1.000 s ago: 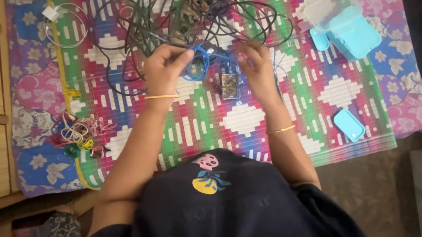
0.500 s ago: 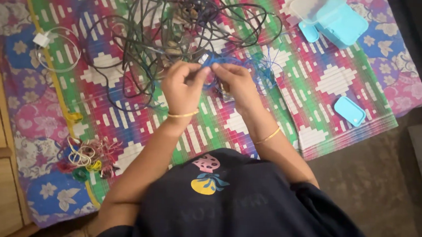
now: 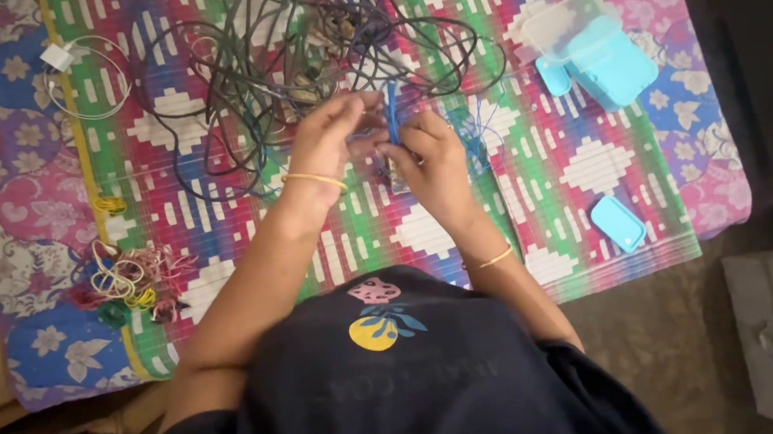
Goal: The person untangles and organizes a pile of mixed cables on a patterned mat. They separate blue, green, and black cords by hand, coil them, and place them into small piles. A small electronic device is briefly handled and set aside.
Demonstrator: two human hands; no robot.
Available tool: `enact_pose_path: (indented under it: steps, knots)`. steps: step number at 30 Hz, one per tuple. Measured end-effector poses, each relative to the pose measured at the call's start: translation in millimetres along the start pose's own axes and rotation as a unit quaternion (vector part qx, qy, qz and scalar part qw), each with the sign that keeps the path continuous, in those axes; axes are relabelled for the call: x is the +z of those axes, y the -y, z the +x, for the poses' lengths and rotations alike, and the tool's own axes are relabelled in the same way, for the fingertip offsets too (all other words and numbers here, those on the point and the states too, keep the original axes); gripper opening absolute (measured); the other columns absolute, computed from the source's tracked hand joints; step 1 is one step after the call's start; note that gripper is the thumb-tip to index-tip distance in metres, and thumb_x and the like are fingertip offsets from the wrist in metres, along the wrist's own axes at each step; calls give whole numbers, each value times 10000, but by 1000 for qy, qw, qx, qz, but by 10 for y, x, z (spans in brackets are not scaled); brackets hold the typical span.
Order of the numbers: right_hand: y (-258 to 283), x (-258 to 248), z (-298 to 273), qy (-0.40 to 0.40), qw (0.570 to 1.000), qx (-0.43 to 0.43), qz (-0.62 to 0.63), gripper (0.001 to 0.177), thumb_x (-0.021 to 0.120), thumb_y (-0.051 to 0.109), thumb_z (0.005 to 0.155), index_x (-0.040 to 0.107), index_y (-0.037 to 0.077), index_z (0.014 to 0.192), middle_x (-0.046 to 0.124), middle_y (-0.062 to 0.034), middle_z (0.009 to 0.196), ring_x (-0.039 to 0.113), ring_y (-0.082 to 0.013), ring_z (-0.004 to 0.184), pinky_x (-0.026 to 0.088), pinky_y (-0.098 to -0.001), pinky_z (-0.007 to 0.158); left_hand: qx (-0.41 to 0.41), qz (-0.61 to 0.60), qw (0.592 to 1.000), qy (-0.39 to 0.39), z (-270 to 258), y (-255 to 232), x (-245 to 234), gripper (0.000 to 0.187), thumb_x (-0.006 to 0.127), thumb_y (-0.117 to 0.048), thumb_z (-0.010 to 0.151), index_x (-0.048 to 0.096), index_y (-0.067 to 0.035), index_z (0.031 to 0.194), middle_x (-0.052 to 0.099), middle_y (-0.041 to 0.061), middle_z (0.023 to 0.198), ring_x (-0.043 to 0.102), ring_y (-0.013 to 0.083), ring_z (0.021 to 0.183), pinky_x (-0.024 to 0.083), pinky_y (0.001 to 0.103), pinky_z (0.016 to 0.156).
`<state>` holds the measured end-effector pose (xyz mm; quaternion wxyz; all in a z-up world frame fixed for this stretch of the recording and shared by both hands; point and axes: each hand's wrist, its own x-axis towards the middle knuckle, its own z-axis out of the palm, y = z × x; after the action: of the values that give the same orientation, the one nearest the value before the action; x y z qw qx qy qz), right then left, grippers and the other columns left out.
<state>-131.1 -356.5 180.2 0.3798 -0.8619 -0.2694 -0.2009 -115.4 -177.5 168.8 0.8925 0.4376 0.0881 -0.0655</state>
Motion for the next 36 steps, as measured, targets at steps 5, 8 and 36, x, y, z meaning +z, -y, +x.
enact_pose_path:
  steps: [5,8,36]
  knots:
    - [-191,-43,50,45,994,-1,96,174,821,74,858,719,7,983,653,-119,999,657,-292,886,532,-388,765,86,65,990,93,98,232,-42,404,698,40,935,617,-4,1328,682,50,1073,655,116,951,552,262,848]
    - [-229,-70,51,66,990,-11,120,109,771,78,930,705,-2,963,664,-123,1025,662,-264,929,531,-374,780,106,95,988,53,103,232,22,429,748,75,889,596,-2,1283,699,58,1006,669,116,910,547,257,808]
    - [-712,-511,224,108,716,317,613,350,598,229,1034,592,54,731,534,-17,643,389,-84,485,288,-248,417,22,-186,979,80,252,-53,-14,340,599,74,837,511,-114,1106,599,57,902,629,215,780,564,406,677]
